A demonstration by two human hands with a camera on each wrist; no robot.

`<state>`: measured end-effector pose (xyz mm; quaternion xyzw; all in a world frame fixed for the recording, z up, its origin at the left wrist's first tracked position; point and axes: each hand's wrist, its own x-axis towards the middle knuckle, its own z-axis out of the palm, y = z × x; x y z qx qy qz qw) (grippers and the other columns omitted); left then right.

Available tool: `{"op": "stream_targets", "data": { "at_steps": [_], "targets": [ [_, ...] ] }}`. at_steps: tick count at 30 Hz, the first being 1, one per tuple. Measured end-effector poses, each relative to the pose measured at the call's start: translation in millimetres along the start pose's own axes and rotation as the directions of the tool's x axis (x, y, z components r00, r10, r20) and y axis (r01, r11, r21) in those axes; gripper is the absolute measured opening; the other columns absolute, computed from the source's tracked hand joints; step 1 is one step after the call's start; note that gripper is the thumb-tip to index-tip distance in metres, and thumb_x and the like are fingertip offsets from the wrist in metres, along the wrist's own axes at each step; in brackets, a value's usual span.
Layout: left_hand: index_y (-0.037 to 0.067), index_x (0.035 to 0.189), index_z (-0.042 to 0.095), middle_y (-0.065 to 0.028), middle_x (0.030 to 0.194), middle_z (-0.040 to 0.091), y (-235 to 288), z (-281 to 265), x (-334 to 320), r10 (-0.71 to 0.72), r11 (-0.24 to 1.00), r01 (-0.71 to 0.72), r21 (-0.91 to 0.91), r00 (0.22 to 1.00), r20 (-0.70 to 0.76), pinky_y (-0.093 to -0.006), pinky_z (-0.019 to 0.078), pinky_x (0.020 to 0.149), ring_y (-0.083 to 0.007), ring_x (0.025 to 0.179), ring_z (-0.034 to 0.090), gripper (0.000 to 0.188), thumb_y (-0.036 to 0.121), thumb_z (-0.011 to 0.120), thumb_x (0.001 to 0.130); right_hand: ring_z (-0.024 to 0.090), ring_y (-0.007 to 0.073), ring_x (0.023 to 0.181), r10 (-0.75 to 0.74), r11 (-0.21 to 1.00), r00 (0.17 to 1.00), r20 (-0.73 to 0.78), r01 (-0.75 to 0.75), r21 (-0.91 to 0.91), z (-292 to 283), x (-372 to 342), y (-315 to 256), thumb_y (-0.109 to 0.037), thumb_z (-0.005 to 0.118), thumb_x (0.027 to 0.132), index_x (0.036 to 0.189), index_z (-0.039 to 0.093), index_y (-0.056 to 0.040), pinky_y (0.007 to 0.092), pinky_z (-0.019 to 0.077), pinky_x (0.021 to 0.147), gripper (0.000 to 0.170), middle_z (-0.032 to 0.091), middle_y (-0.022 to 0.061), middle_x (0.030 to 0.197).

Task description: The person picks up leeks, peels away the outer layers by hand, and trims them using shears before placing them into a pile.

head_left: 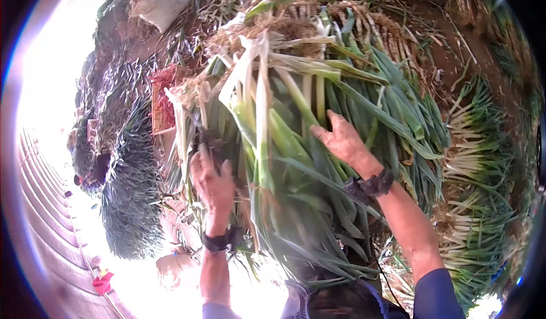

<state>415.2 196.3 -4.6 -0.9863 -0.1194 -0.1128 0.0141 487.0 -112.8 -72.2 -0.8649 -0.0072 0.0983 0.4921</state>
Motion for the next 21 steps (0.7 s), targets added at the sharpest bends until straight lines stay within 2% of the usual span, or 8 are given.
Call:
{"op": "stream_targets", "data": {
  "at_steps": [5, 8, 10, 11, 12, 16, 18, 21],
  "targets": [
    [-0.004, 0.136, 0.062, -0.0204, 0.112, 0.068, 44, 8, 11, -0.064, 0.857, 0.218, -0.467, 0.944, 0.323, -0.0428, 0.0533, 0.088, -0.0337, 0.104, 0.067, 0.051, 0.027, 0.07, 0.096, 0.066, 0.0456, 0.118, 0.29, 0.951, 0.921, 0.261, -0.248, -0.183, -5, 25, -1, -0.058, 0.077, 0.086, 0.129, 0.057, 0.0168, 0.0451, 0.0528, 0.099, 0.089, 0.067, 0.0361, 0.122],
    [-0.006, 0.138, 0.059, -0.0236, 0.123, 0.067, 44, 25, 18, -0.066, 0.839, 0.245, -0.486, 0.932, 0.356, -0.0456, 0.0492, 0.097, -0.0411, 0.112, 0.064, 0.057, 0.038, 0.06, 0.101, 0.063, 0.0385, 0.126, 0.319, 0.92, 0.875, 0.365, -0.379, 0.104, -10, 23, 1, -0.062, 0.083, 0.078, 0.137, 0.053, 0.0161, 0.0406, 0.0504, 0.104, 0.103, 0.065, 0.0317, 0.13],
    [-0.007, 0.14, 0.057, -0.0278, 0.133, 0.063, 47, 26, 31, -0.066, 0.687, 0.443, -0.576, 0.827, 0.558, -0.0438, 0.0473, 0.104, -0.0391, 0.122, 0.063, 0.058, 0.037, 0.056, 0.103, 0.058, 0.0335, 0.131, 0.229, 0.95, 0.956, 0.182, -0.26, 0.173, -3, 13, 18, -0.064, 0.088, 0.072, 0.146, 0.046, 0.0152, 0.0375, 0.0459, 0.109, 0.116, 0.062, 0.0272, 0.138],
    [-0.007, 0.141, 0.056, -0.0299, 0.138, 0.061, 46, 27, 35, -0.051, 0.599, 0.54, -0.591, 0.762, 0.646, -0.0428, 0.0463, 0.107, -0.0381, 0.126, 0.062, 0.058, 0.036, 0.055, 0.103, 0.056, 0.0328, 0.133, 0.396, 0.814, 0.865, 0.308, -0.486, 0.317, -26, 14, -25, -0.061, 0.089, 0.073, 0.15, 0.039, 0.0154, 0.0376, 0.0432, 0.113, 0.12, 0.058, 0.0254, 0.142],
    [-0.007, 0.141, 0.056, -0.0299, 0.138, 0.061, 41, 37, 31, -0.053, 0.601, 0.542, -0.588, 0.76, 0.647, -0.0428, 0.0463, 0.107, -0.0381, 0.126, 0.062, 0.058, 0.036, 0.055, 0.103, 0.056, 0.0328, 0.133, 0.397, 0.813, 0.864, 0.311, -0.488, 0.317, -30, 14, -35, -0.061, 0.089, 0.073, 0.15, 0.039, 0.0154, 0.0376, 0.0432, 0.113, 0.12, 0.058, 0.0254, 0.142],
    [-0.008, 0.145, 0.053, -0.0272, 0.129, 0.067, 60, 28, 13, -0.148, 0.694, 0.448, -0.564, 0.855, 0.497, -0.0426, 0.0502, 0.103, -0.0364, 0.12, 0.066, 0.06, 0.034, 0.06, 0.102, 0.055, 0.0282, 0.134, 0.194, 0.794, 0.804, 0.561, -0.465, 0.391, -49, 17, -46, -0.064, 0.081, 0.082, 0.15, 0.045, 0.0112, 0.034, 0.0407, 0.113, 0.108, 0.06, 0.0224, 0.141],
    [-0.008, 0.149, 0.048, -0.0236, 0.113, 0.071, 100, -13, 28, -0.061, 0.833, 0.341, -0.435, 0.839, 0.541, -0.0428, 0.0529, 0.098, -0.0354, 0.113, 0.068, 0.069, 0.039, 0.064, 0.101, 0.063, 0.016, 0.11, 0.192, 0.701, 0.702, 0.686, -0.587, 0.404, -44, 28, -27, -0.053, 0.087, 0.082, 0.131, 0.066, 0.0043, 0.034, 0.051, 0.094, 0.079, 0.069, 0.0117, 0.125],
    [-0.009, 0.142, 0.053, -0.0181, 0.099, 0.073, 116, 7, 35, -0.043, 0.474, 0.612, -0.634, 0.735, 0.677, -0.0436, 0.0567, 0.089, -0.0355, 0.099, 0.072, 0.071, 0.038, 0.076, 0.093, 0.064, 0.0131, 0.104, 0.156, 0.647, 0.692, 0.705, -0.611, 0.457, -33, 39, 13, -0.053, 0.075, 0.093, 0.129, 0.067, 0.0013, 0.0331, 0.0523, 0.088, 0.066, 0.07, 0.0089, 0.118]
  ]
}}
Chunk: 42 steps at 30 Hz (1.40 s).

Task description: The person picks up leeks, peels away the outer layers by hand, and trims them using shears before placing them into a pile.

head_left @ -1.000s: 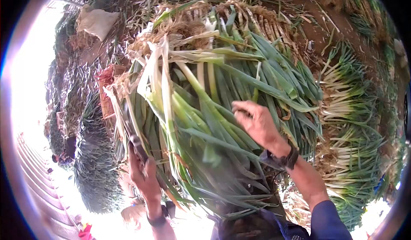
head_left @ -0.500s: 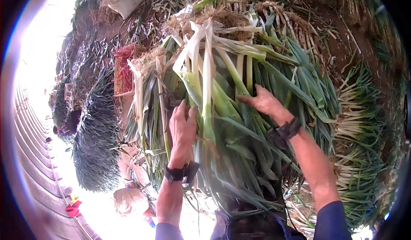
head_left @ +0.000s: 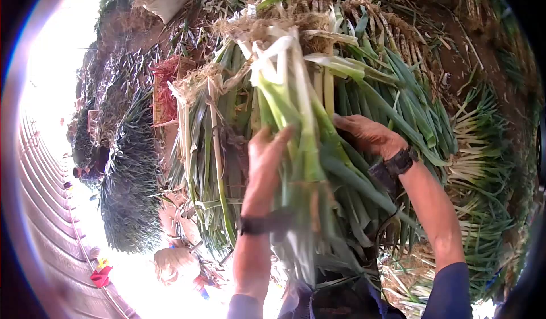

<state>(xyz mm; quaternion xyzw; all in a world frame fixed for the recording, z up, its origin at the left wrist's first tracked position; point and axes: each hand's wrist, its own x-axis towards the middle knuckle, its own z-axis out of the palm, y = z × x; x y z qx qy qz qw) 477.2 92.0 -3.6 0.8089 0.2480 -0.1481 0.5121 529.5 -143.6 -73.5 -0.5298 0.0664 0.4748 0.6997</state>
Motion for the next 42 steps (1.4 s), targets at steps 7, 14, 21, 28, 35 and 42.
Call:
{"op": "stream_targets", "data": {
  "at_steps": [7, 14, 21, 28, 35, 42],
  "targets": [
    [-0.013, 0.147, 0.038, -0.0267, 0.108, 0.07, 25, 113, -31, 0.243, 0.841, -0.251, 0.48, 0.967, 0.079, -0.0472, 0.0586, 0.08, -0.0414, 0.093, 0.072, 0.082, 0.026, 0.079, 0.088, 0.06, 0.0198, 0.127, 0.025, 0.911, 0.993, 0.118, -0.071, 0.407, -46, -35, 33, -0.045, 0.063, 0.102, 0.147, 0.054, -0.0088, 0.037, 0.0453, 0.109, 0.059, 0.066, 0.006, 0.139],
    [0.002, 0.123, 0.06, -0.0199, 0.101, 0.066, 31, 68, 10, 0.388, 0.69, -0.364, 0.626, 0.916, 0.104, -0.0482, 0.0579, 0.073, -0.0391, 0.096, 0.069, 0.039, 0.024, 0.071, 0.093, 0.065, 0.0228, 0.123, 0.083, 0.887, 0.988, 0.128, -0.132, 0.443, -93, 0, 93, -0.046, 0.065, 0.1, 0.15, 0.053, -0.0089, 0.041, 0.0523, 0.105, 0.063, 0.064, 0.0089, 0.141],
    [-0.001, 0.115, 0.061, -0.0221, 0.109, 0.067, 7, 6, 72, 0.284, 0.592, 0.023, 0.805, 0.929, -0.236, -0.0531, 0.0552, 0.087, -0.0415, 0.104, 0.068, 0.035, 0.019, 0.075, 0.089, 0.066, 0.0228, 0.121, 0.047, 0.911, 0.989, 0.142, -0.1, 0.401, -98, 10, 97, -0.039, 0.064, 0.102, 0.148, 0.053, -0.004, 0.0383, 0.0529, 0.105, 0.059, 0.065, 0.0114, 0.139],
    [0.002, 0.129, 0.062, -0.0207, 0.116, 0.069, 37, 31, -6, -0.13, 0.905, 0.102, 0.414, 0.991, 0.039, -0.0475, 0.0534, 0.093, -0.038, 0.108, 0.067, 0.048, 0.009, 0.072, 0.083, 0.058, 0.0236, 0.132, -0.186, 0.911, 0.94, 0.285, 0.057, 0.407, -115, 21, 124, -0.042, 0.056, 0.106, 0.155, 0.045, -0.004, 0.039, 0.0466, 0.113, 0.063, 0.057, 0.0126, 0.148],
    [-0.007, 0.126, 0.052, -0.0306, 0.146, 0.047, -10, 101, -21, 0.355, 0.834, -0.364, 0.414, 0.929, 0.101, -0.0508, 0.0493, 0.105, -0.0472, 0.124, 0.058, 0.056, 0.016, 0.08, 0.083, 0.054, 0.0256, 0.138, -0.181, 0.909, 0.948, 0.261, 0.06, 0.411, -99, 2, 103, -0.048, 0.058, 0.104, 0.158, 0.04, -0.0046, 0.0415, 0.0432, 0.118, 0.071, 0.053, 0.014, 0.152],
    [-0.003, 0.115, 0.044, -0.028, 0.111, 0.061, 10, 135, -19, 0.137, 0.984, -0.139, 0.108, 0.99, 0.031, -0.0512, 0.0544, 0.084, -0.0442, 0.098, 0.065, 0.061, 0.032, 0.084, 0.084, 0.058, 0.0246, 0.129, -0.137, 0.913, 0.972, 0.192, 0.048, 0.406, -66, -47, 54, -0.039, 0.071, 0.095, 0.156, 0.045, -0.0103, 0.0402, 0.0479, 0.11, 0.072, 0.058, 0.0101, 0.146]
  ]
}}
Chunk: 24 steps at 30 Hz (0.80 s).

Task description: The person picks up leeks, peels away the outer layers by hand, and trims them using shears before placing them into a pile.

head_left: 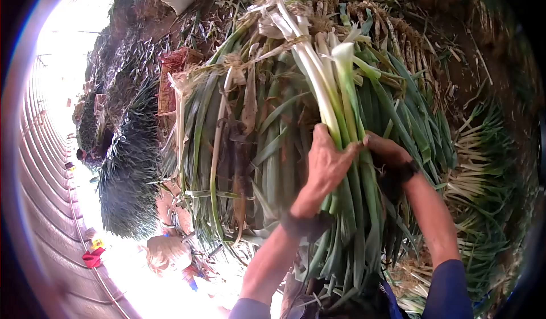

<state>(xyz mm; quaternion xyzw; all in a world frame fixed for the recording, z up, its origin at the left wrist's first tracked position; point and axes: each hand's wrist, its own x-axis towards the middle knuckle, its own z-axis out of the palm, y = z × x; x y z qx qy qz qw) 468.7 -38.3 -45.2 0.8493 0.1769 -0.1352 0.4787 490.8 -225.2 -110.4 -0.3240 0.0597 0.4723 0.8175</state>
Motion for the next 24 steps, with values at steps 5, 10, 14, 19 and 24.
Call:
{"op": "stream_targets", "data": {
  "at_steps": [5, 10, 14, 19, 24],
  "targets": [
    [-0.007, 0.125, 0.045, -0.0277, 0.116, 0.058, 45, -2, -67, 0.2, 0.971, -0.203, -0.125, 0.979, -0.033, -0.0502, 0.0516, 0.092, -0.0444, 0.107, 0.061, 0.06, 0.018, 0.079, 0.082, 0.057, 0.0202, 0.125, -0.058, 0.953, 0.993, -0.103, 0.025, -0.301, 62, -71, -35, -0.042, 0.076, 0.092, 0.153, 0.047, -0.0064, 0.0366, 0.0471, 0.108, 0.076, 0.061, 0.0095, 0.138],
    [-0.002, 0.148, 0.034, -0.0281, 0.136, 0.052, 84, -9, -105, 0.562, 0.816, -0.568, -0.108, 0.823, -0.084, -0.0473, 0.0529, 0.099, -0.0412, 0.122, 0.059, 0.084, 0.012, 0.082, 0.08, 0.06, 0.0178, 0.119, -0.16, 0.875, 0.978, -0.133, 0.079, -0.477, 127, -126, -80, -0.039, 0.079, 0.091, 0.147, 0.05, -0.0004, 0.0331, 0.049, 0.103, 0.073, 0.062, 0.01, 0.133],
    [-0.003, 0.151, 0.022, -0.0348, 0.147, 0.034, 105, 4, -129, 0.708, 0.694, -0.72, 0.004, 0.682, -0.181, -0.0556, 0.0428, 0.109, -0.0517, 0.132, 0.045, 0.095, 0.013, 0.082, 0.079, 0.062, 0.0173, 0.116, -0.241, 0.811, 0.951, -0.195, 0.087, -0.579, 169, -152, -106, -0.029, 0.084, 0.086, 0.139, 0.058, -0.0018, 0.0323, 0.0515, 0.098, 0.066, 0.066, 0.0077, 0.127],
    [-0.007, 0.153, 0.013, -0.0395, 0.148, 0.028, 124, 12, -143, 0.708, 0.682, -0.723, -0.109, 0.691, -0.146, -0.0634, 0.0314, 0.116, -0.0587, 0.137, 0.035, 0.103, 0.032, 0.08, 0.085, 0.064, 0.0196, 0.116, -0.236, 0.653, 0.959, -0.155, 0.039, -0.756, 161, -153, -129, -0.024, 0.086, 0.081, 0.14, 0.06, -0.0032, 0.0343, 0.0514, 0.1, 0.068, 0.067, 0.009, 0.13],
    [-0.004, 0.159, 0.013, -0.0377, 0.162, 0.014, 130, -1, -147, 0.814, 0.534, -0.764, -0.361, 0.581, -0.024, -0.067, 0.0218, 0.123, -0.055, 0.154, 0.008, 0.104, 0.053, 0.07, 0.094, 0.037, 0.0222, 0.15, -0.223, 0.443, 0.974, 0.031, 0.13, -0.887, 147, -172, -143, -0.034, 0.083, 0.086, 0.166, 0.02, -0.01, 0.0426, 0.0354, 0.122, 0.104, 0.039, 0.0109, 0.162]
  ]
}}
